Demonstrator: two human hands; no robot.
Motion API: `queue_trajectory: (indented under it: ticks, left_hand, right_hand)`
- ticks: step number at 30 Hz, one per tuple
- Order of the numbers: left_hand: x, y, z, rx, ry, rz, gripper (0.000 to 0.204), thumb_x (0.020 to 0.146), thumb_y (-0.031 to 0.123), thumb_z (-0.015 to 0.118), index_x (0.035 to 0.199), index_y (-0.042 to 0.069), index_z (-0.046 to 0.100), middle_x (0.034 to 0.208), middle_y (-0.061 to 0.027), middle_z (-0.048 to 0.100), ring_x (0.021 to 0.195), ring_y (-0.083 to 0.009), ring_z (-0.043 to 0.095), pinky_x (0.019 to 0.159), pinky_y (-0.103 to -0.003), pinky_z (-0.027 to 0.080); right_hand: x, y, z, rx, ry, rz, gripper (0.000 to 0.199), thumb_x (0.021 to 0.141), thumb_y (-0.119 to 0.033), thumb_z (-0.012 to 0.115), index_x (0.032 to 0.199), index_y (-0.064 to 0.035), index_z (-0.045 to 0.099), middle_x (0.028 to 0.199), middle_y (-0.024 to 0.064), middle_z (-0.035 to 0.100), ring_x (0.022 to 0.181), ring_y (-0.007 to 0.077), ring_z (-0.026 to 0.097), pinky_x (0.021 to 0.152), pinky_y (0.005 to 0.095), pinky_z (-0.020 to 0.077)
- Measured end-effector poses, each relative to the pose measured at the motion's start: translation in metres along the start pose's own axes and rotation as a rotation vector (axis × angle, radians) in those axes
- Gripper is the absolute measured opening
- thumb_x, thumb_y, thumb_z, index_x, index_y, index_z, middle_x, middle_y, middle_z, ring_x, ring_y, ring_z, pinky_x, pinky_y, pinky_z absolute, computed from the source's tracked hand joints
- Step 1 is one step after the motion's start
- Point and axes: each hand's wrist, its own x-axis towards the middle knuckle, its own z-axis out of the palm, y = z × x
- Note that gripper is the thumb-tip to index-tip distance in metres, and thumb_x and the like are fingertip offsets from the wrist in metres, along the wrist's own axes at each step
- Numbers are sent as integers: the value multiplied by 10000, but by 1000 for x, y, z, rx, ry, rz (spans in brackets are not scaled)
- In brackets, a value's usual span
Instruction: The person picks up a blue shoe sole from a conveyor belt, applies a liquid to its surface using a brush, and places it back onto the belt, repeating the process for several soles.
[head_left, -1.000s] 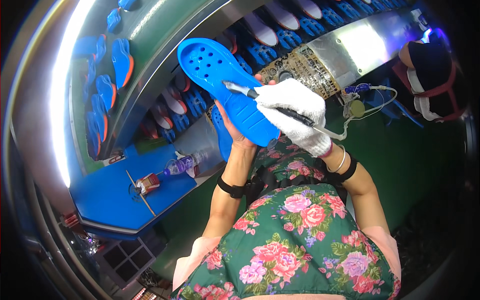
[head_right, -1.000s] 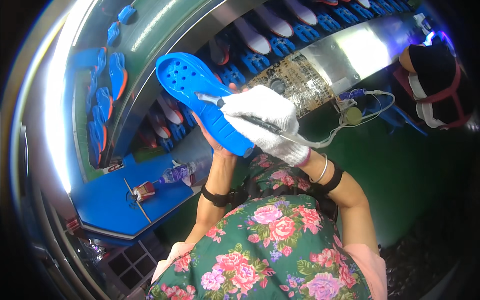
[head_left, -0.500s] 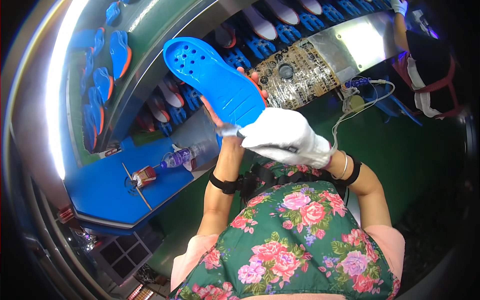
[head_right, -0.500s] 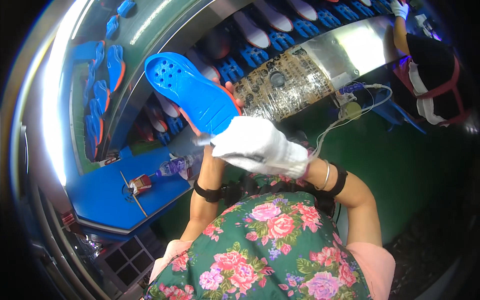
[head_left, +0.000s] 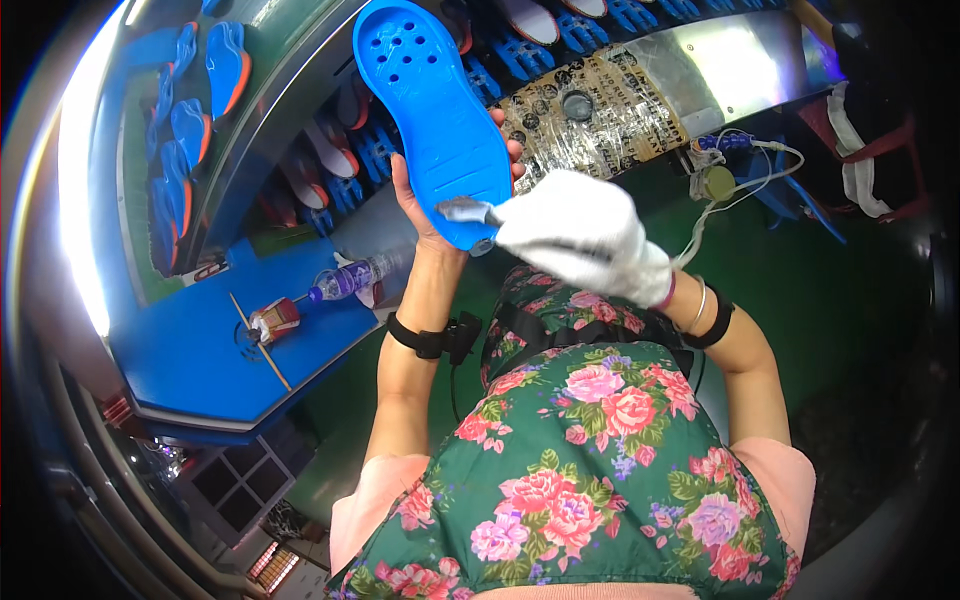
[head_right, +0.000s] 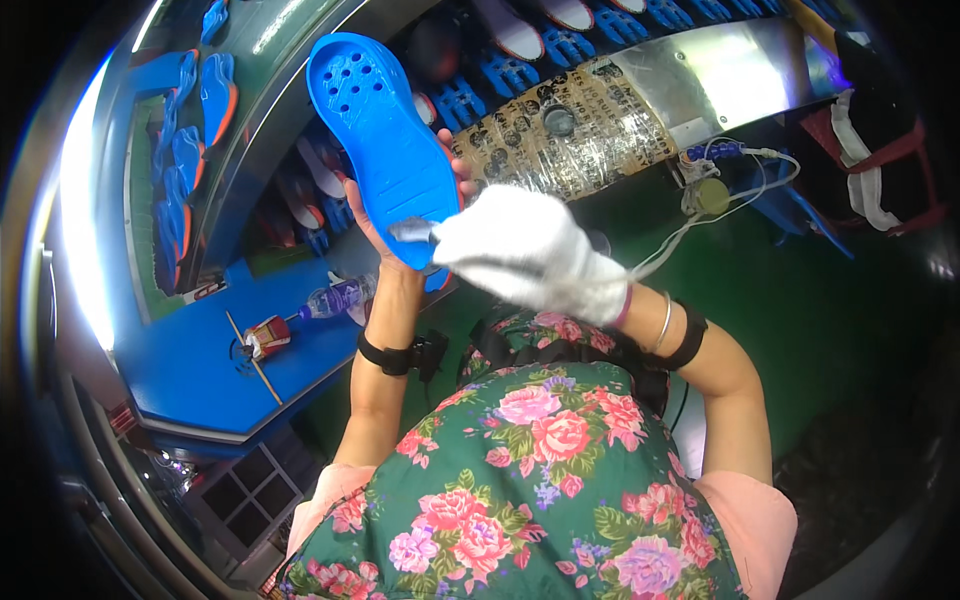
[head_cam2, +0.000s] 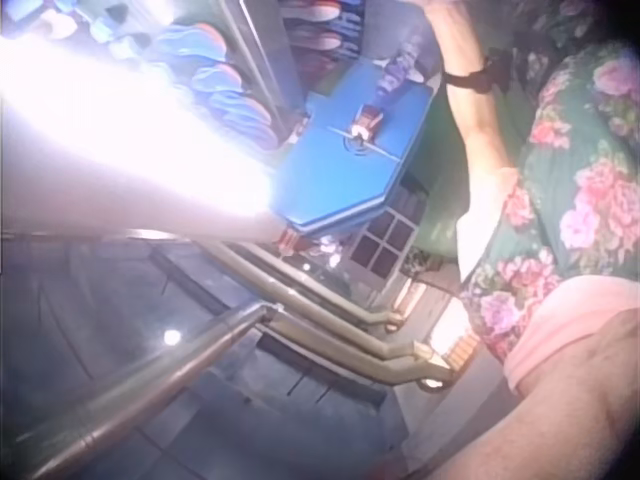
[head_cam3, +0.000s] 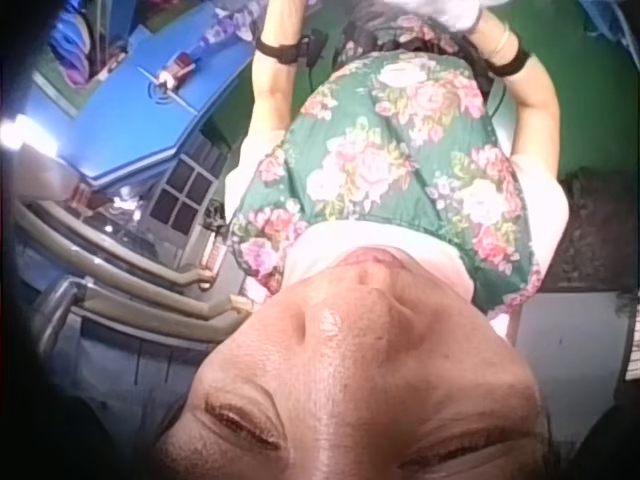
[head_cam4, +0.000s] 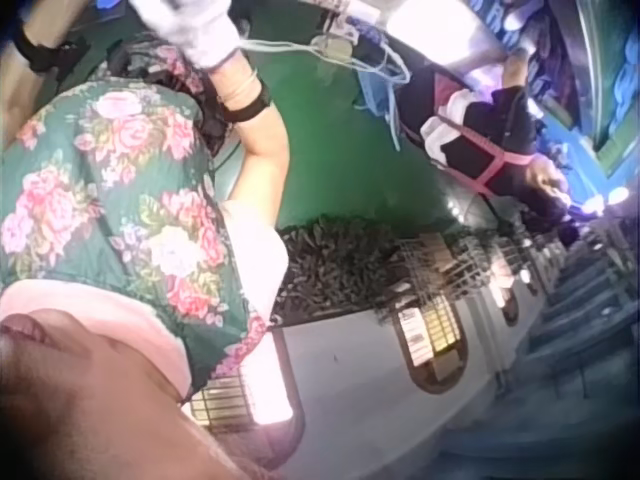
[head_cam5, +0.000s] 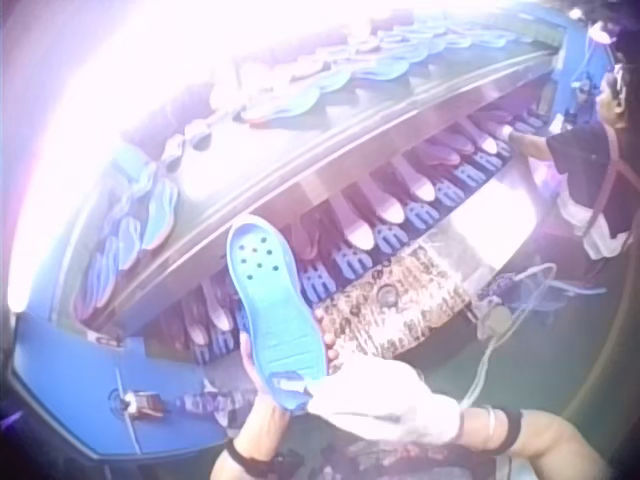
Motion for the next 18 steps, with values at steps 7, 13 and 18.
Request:
queue_trajectory:
  ticks: [7, 13, 18]
  left_hand:
    - [-3, 13, 3, -35, -103, -100, 1130, 826, 781, 610, 1562, -19, 304, 1447, -243, 488, 1164, -420, 591, 950, -541, 559]
    - [3, 27, 7, 205, 18, -199, 1099, 805, 697, 708, 1587, 45, 295, 1456, -229, 472, 1076, -390, 559, 901, -496, 553]
    - [-1, 34, 6, -55, -136, -395, 1081, 850, 674, 632, 1598, -13, 262, 1508, -307, 429, 1201, -499, 595, 1048, -609, 512]
  right_hand:
    - [-7, -15, 5, 213, -45, 149, 173, 808, -71, 825, 974, -103, 791, 989, 76, 780, 871, 236, 734, 761, 346, 582]
    - [-13, -23, 7, 206, -155, 92, 165, 830, -93, 810, 991, -109, 777, 1005, 67, 766, 866, 254, 723, 760, 372, 583]
    - [-6, -12, 5, 320, -35, 231, 142, 828, -44, 800, 962, -91, 796, 999, 85, 785, 905, 246, 747, 846, 371, 585]
